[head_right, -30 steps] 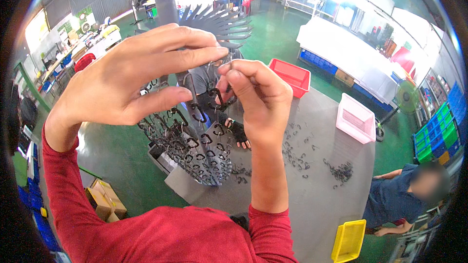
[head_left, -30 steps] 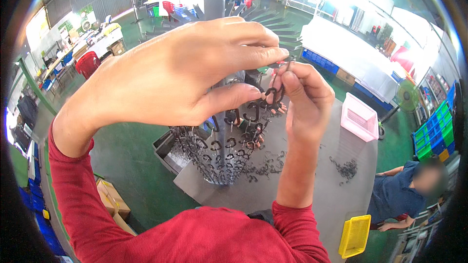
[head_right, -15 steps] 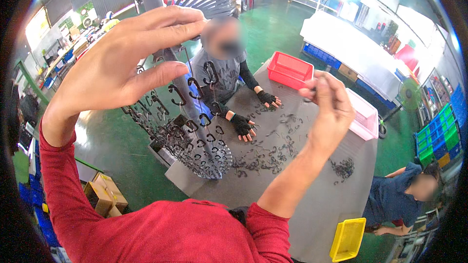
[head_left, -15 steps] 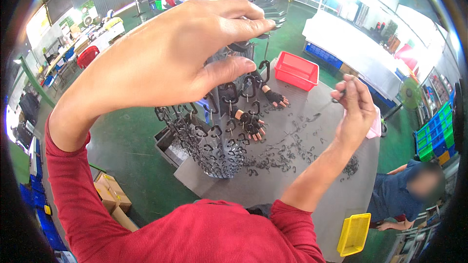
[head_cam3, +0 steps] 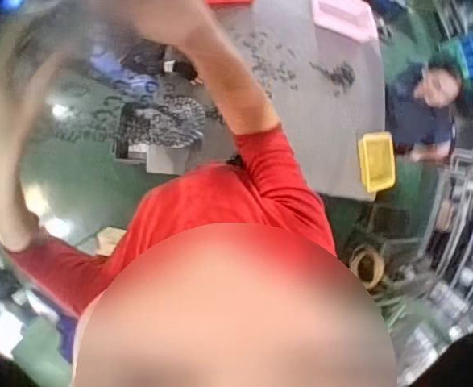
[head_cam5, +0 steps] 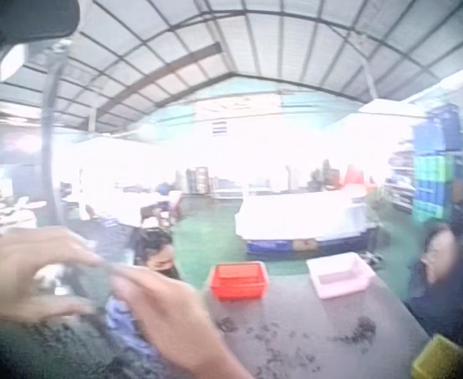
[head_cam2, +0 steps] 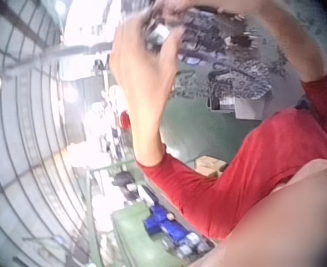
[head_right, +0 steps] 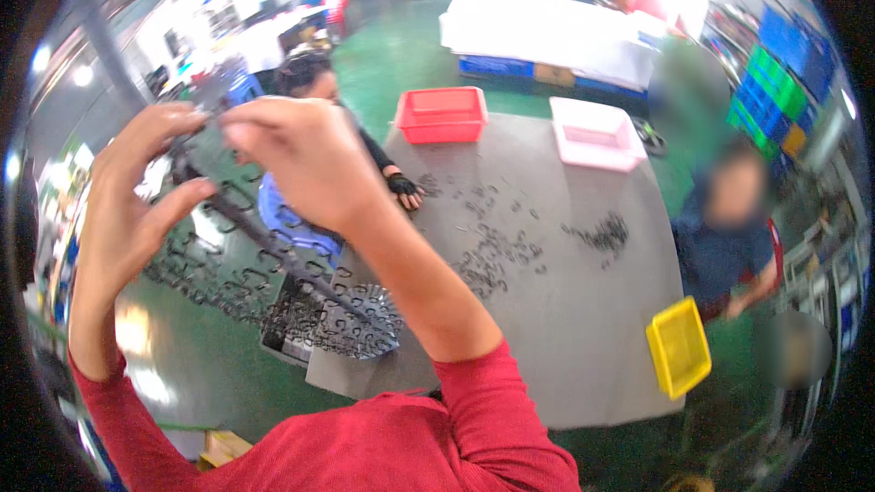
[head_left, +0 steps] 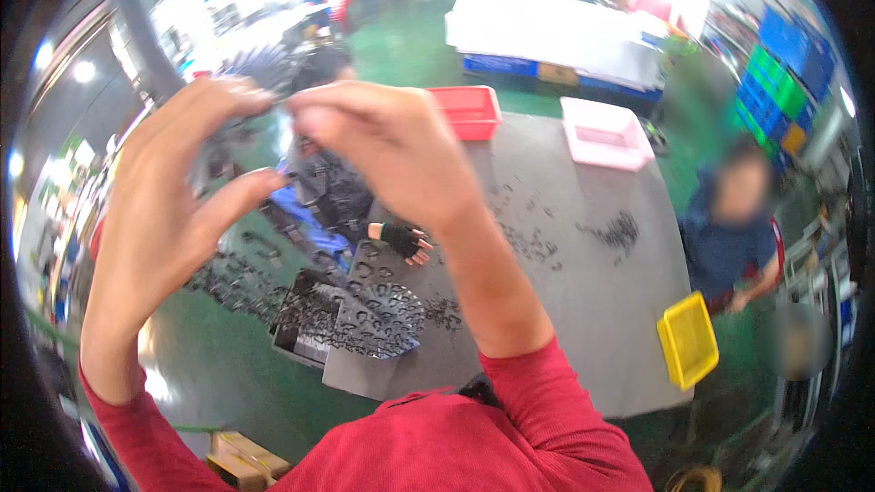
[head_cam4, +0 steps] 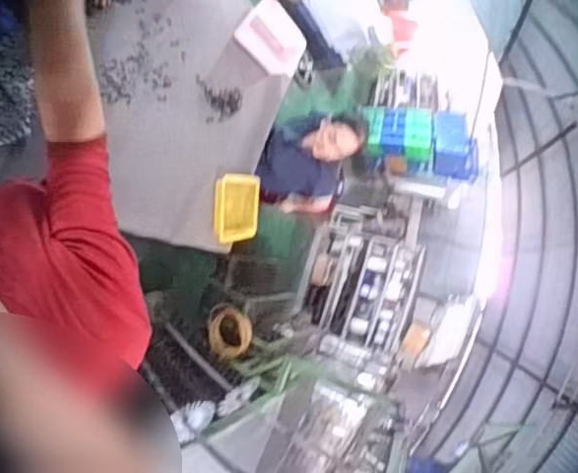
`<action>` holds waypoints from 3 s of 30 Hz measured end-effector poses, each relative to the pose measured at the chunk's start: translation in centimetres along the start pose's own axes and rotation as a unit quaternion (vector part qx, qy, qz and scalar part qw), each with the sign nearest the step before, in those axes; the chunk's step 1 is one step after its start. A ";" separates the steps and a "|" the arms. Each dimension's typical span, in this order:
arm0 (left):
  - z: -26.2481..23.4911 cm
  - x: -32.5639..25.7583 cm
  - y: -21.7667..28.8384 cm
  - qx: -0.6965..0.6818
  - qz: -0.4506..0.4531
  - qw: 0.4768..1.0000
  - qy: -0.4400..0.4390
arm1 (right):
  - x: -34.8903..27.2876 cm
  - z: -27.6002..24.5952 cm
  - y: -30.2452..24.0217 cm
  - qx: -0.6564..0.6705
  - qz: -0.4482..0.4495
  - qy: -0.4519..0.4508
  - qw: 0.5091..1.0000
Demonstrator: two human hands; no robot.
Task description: The person sorts small metal hooks on a table and places them into a yellow basket. They then attach individual hooks onto a rotating vertical rack, working alongside other workers who are also sorting hooks.
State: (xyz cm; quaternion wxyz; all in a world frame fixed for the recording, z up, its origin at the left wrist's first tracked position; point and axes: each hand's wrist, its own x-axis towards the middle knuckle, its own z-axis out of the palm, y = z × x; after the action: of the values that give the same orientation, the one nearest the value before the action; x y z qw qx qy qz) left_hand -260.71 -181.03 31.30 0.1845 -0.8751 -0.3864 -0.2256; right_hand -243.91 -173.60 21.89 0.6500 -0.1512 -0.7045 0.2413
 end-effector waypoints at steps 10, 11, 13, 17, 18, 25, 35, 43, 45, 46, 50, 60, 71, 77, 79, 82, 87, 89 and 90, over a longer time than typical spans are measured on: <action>-1.6 -1.3 0.7 -0.016 0.018 0.995 -0.093 | 0.2 0.7 -1.2 0.233 0.122 -0.033 0.964; -1.6 -1.3 0.6 -0.017 0.020 0.994 -0.110 | 0.1 0.7 -1.2 0.242 0.124 -0.040 0.961; -1.5 -1.3 0.5 0.021 0.035 0.993 -0.108 | -0.1 0.8 -1.3 0.237 0.117 -0.027 0.964; -1.3 -1.3 0.1 0.045 0.040 0.993 -0.105 | -0.3 0.5 -1.0 0.273 0.100 0.015 0.957; -1.1 -1.3 -0.1 0.047 0.043 0.993 -0.103 | -0.5 0.1 -0.7 0.283 0.097 0.027 0.954; -1.6 -2.7 -2.2 0.086 0.029 0.992 -0.092 | -1.5 -6.1 0.8 -0.025 0.092 0.139 0.986; -1.3 -1.9 -1.1 0.025 0.027 0.996 -0.077 | -4.7 -6.5 3.1 -0.565 0.215 0.048 0.795; -1.7 -2.2 -1.4 -0.007 0.041 0.996 -0.077 | -6.5 -0.2 -1.1 -0.245 0.085 0.007 0.966; -1.8 -2.7 -2.0 0.025 0.042 0.996 -0.081 | -7.5 0.2 -1.4 -0.240 0.101 0.002 0.966; -1.6 -2.7 -2.3 0.036 0.049 0.995 -0.081 | -7.8 0.0 -1.5 -0.248 0.098 0.009 0.964; -1.0 -2.4 -2.5 0.064 0.059 0.992 -0.088 | -8.6 -0.3 -1.6 -0.264 0.104 0.024 0.959; -0.9 -2.2 -3.1 0.089 0.071 0.990 -0.082 | -8.9 -0.1 -1.1 -0.263 0.141 0.006 0.954; -0.9 -2.1 -2.8 0.099 0.077 0.988 -0.092 | -10.1 -0.4 -0.2 -0.284 0.174 -0.048 0.942; -0.7 -0.9 -2.8 0.087 0.094 0.988 -0.090 | -10.2 -1.4 -0.5 -0.319 0.190 -0.050 0.927; -0.8 -1.4 -2.5 0.096 0.076 0.988 -0.097 | -10.6 -1.3 -0.2 -0.308 0.201 -0.057 0.928; -0.6 -2.5 -3.6 0.102 0.050 0.989 -0.091 | -11.7 -2.0 0.4 -0.319 0.215 -0.058 0.921; -0.9 -2.6 -4.4 0.120 0.043 0.985 -0.113 | -14.1 -3.7 1.1 -0.340 0.256 -0.035 0.904; -0.7 -2.9 -5.2 0.106 0.027 0.986 -0.129 | -14.4 -4.0 1.1 -0.329 0.266 -0.030 0.905; -0.7 -2.8 -5.4 0.099 0.019 0.986 -0.133 | -14.4 -4.1 1.2 -0.330 0.267 -0.031 0.905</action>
State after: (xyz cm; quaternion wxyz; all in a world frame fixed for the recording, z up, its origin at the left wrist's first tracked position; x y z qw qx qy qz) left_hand -266.64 -179.61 31.20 0.2221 -0.8819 -0.4109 -0.0643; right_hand -238.41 -179.62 9.27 0.4519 -0.5319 -0.6972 0.1640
